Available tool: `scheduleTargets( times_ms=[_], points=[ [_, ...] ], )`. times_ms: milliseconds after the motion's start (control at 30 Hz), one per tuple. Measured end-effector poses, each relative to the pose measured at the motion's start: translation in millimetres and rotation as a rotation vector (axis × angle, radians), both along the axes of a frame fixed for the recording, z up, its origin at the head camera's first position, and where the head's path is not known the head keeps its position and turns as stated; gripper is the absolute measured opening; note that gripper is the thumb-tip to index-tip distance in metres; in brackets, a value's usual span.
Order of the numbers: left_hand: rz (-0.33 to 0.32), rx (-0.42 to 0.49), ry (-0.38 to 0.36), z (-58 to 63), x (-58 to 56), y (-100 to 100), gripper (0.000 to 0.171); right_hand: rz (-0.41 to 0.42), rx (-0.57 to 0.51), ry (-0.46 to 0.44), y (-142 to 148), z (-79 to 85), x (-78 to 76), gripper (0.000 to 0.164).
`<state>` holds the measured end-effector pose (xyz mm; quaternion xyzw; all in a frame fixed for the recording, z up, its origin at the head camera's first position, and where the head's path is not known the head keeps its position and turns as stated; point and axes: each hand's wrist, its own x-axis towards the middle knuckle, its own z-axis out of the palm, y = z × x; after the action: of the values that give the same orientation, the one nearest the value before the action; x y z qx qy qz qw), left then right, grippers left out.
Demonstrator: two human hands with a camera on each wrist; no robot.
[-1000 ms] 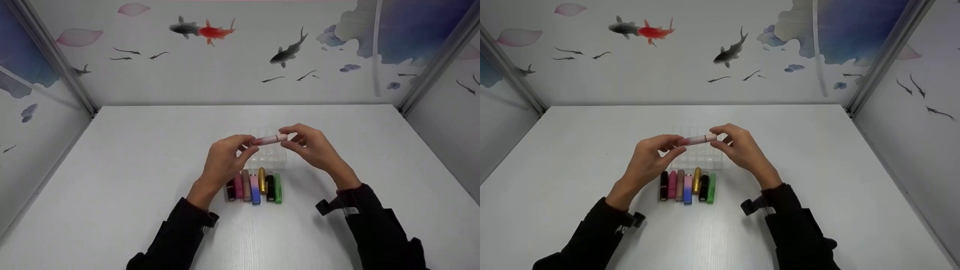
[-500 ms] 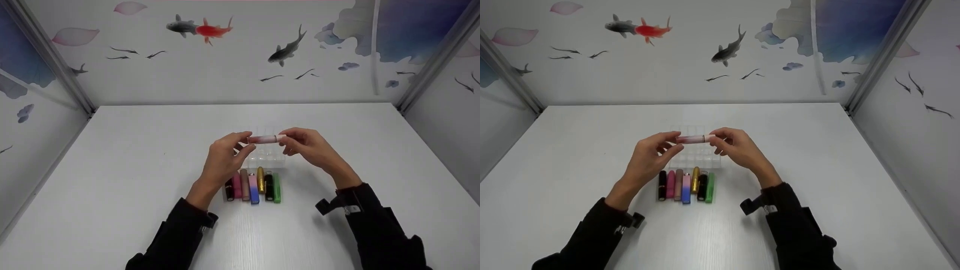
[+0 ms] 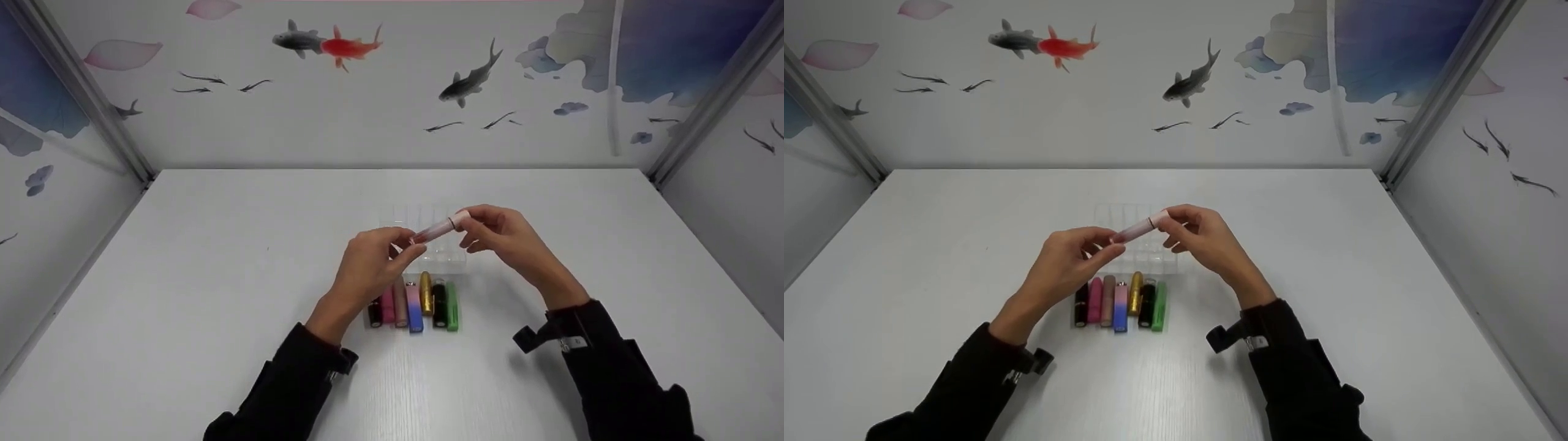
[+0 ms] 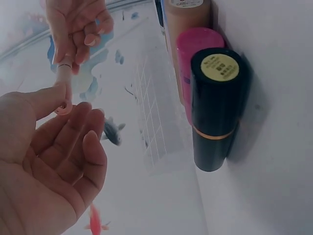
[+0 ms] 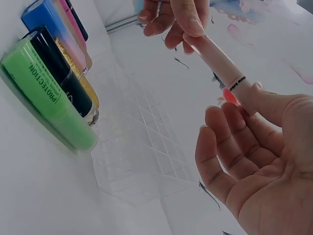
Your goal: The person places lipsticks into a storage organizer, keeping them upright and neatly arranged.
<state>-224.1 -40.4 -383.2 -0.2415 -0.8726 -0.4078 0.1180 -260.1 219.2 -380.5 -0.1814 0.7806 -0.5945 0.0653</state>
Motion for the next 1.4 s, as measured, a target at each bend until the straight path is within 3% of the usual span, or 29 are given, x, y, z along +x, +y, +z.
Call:
scheduleTargets(
  times_ms=[167, 433, 667, 967, 1400],
  points=[
    [-0.031, -0.077, -0.068, 0.2, 5.8, 6.8, 0.030, -0.026, -0.037, -0.097, -3.3, -0.1, 0.4, 0.043],
    [-0.111, -0.125, -0.067, -3.5, 15.5, 21.8, 0.035, -0.051, -0.032, -0.183, -9.3, 0.8, 1.6, 0.047],
    [-0.120, -0.122, -0.072, -10.5, 20.9, 31.4, 0.034, -0.053, -0.058, -0.245, -10.2, -0.8, 1.4, 0.051],
    [-0.136, -0.122, -0.025, -15.1, 28.1, 43.1, 0.034, -0.036, 0.052, -0.249, -13.8, -1.7, 3.1, 0.045],
    [-0.135, -0.173, -0.102, -13.1, 28.7, 41.0, 0.033, -0.052, 0.060, -0.228, -15.6, -2.3, 3.7, 0.043]
  ],
)
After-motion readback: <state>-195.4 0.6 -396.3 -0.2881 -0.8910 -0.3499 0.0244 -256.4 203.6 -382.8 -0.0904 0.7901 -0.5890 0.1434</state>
